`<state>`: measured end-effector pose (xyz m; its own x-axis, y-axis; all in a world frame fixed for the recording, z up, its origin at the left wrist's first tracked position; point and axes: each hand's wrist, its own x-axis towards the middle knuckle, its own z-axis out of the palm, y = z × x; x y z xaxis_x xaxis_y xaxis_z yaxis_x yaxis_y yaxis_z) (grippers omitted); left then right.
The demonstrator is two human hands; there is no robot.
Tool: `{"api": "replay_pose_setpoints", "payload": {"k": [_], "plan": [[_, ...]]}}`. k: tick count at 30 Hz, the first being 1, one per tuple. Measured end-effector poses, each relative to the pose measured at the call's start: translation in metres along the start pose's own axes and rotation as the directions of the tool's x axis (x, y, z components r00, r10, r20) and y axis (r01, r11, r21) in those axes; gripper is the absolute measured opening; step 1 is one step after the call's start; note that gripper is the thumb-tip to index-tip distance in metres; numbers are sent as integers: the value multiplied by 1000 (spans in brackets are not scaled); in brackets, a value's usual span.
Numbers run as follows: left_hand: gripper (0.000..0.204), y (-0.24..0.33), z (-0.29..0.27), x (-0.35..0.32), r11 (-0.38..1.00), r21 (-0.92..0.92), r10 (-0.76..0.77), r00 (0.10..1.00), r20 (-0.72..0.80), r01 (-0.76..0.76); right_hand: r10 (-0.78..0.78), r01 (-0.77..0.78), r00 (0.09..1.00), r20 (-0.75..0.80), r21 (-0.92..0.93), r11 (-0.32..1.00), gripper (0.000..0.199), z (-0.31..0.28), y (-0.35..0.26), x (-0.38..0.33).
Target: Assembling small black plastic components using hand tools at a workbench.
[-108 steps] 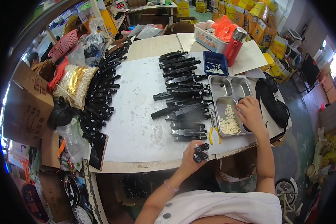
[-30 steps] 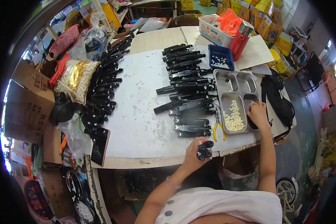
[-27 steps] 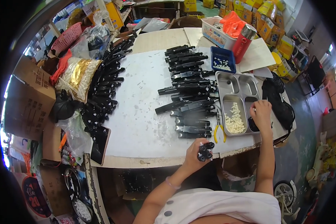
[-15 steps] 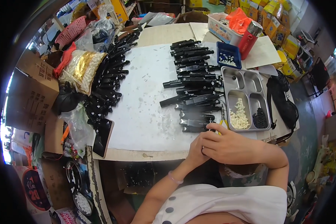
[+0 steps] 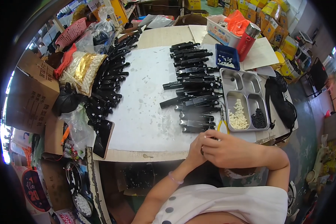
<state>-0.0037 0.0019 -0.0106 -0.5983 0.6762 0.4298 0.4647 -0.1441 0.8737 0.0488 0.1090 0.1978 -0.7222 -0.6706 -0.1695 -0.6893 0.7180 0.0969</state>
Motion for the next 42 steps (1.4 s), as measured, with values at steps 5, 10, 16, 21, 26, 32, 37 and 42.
{"api": "replay_pose_setpoints", "payload": {"k": [5, 10, 16, 21, 26, 32, 37, 42], "plan": [[61, 9, -8, 3, 990, -137, -18, 1000, 12, 20, 169, -127, 934, -316, 149, 981, 20, 22, 4, -22], [55, 12, -9, 3, 993, -113, -34, 999, -1, 34, 207, -144, 926, -315, 210, 967, 26, 27, 4, -18], [50, 13, -6, 7, 985, -174, -8, 1000, -18, 5, 188, -126, 931, -312, 210, 970, 32, 30, 7, -18], [55, 9, -8, 3, 979, -204, 9, 1000, 6, -7, 361, -280, 784, -505, 232, 932, 22, 30, 16, -31], [54, 10, -7, -1, 995, -91, -46, 999, -2, 45, 718, -645, 427, -550, 371, 668, 17, 48, 52, -75], [40, 10, -5, 1, 998, -58, -35, 998, -44, 32, 778, -751, 569, -266, 218, 624, 14, 133, 69, -90], [41, 11, -5, 2, 998, -56, -3, 999, -47, 1, 822, -702, 532, -204, 437, 563, 14, 156, 74, -79], [41, 11, -7, 1, 997, -66, -39, 999, -28, 37, 859, -697, 505, -87, 545, 466, 14, 156, 75, -81]]}}
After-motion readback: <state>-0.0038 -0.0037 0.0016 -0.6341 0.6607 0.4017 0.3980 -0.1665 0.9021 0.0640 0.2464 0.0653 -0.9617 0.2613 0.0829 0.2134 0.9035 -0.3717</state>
